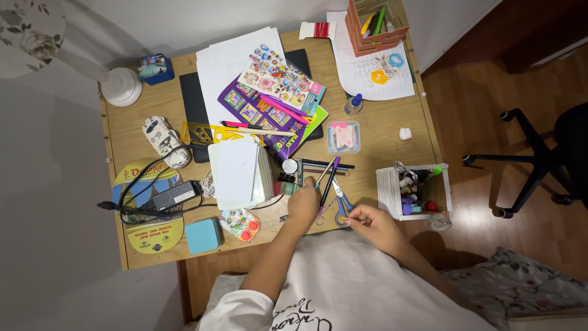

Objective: Organize stationery items, stickers, and tools into a white container on a desk.

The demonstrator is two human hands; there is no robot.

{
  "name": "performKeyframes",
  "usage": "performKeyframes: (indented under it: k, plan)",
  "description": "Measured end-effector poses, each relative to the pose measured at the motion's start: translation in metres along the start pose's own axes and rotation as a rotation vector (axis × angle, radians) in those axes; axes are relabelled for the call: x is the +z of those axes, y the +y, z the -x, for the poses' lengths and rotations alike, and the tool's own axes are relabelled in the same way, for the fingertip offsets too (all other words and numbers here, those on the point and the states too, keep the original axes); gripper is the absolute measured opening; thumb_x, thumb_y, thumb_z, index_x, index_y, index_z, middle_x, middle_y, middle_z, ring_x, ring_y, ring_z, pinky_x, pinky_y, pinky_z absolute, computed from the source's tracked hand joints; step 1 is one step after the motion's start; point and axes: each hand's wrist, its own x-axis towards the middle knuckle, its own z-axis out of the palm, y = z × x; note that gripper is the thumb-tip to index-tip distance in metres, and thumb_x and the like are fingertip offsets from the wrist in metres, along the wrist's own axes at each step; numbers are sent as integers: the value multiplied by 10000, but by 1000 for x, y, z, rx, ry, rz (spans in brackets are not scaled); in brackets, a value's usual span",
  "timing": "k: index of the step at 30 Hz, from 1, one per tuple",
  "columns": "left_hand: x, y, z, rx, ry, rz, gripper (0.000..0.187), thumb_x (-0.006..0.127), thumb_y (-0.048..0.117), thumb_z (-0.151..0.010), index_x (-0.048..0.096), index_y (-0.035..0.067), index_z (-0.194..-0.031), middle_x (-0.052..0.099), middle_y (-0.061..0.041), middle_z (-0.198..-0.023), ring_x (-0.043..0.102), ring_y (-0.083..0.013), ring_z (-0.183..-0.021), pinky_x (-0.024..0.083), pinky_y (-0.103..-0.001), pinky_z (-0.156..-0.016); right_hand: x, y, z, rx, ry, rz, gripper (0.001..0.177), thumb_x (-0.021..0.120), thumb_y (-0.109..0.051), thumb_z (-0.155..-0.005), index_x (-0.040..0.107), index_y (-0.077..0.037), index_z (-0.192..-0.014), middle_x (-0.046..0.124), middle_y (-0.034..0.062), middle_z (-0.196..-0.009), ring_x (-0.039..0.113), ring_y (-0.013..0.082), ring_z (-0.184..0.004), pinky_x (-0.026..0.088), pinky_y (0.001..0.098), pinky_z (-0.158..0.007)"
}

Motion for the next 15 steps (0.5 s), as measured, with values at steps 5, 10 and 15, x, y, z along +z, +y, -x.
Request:
performKeyframes:
  k: [5,10,15]
  plan:
    - [-18,0,17,158,87,35,257,545,138,-967,536,34,-1202,696,-251,-1019,680,-454,-927,532,-553,-789,-1,-3,-3,28,13,64,121,740,-157,-905,725,-44,-948,686,-28,-736,535,32,-601,429,220,-540]
    - [-16,-9,20,336,146,-43,511,595,-58,-827,542,43,-1325,609,-211,-1238,598,-400,-1134,509,-479,-935,0,-2,-2,27,-6,-6,127,730,-153,-917,718,-34,-960,693,-21,-779,569,18,-648,459,207,-563]
    - [-26,7,22,557,251,-41,581,647,-69,-691,557,4,-1260,576,-169,-1327,557,-376,-1163,439,-471,-982,-1,-10,2,33,12,-67,131,737,-137,-911,715,-18,-961,716,-11,-822,597,24,-706,488,216,-598]
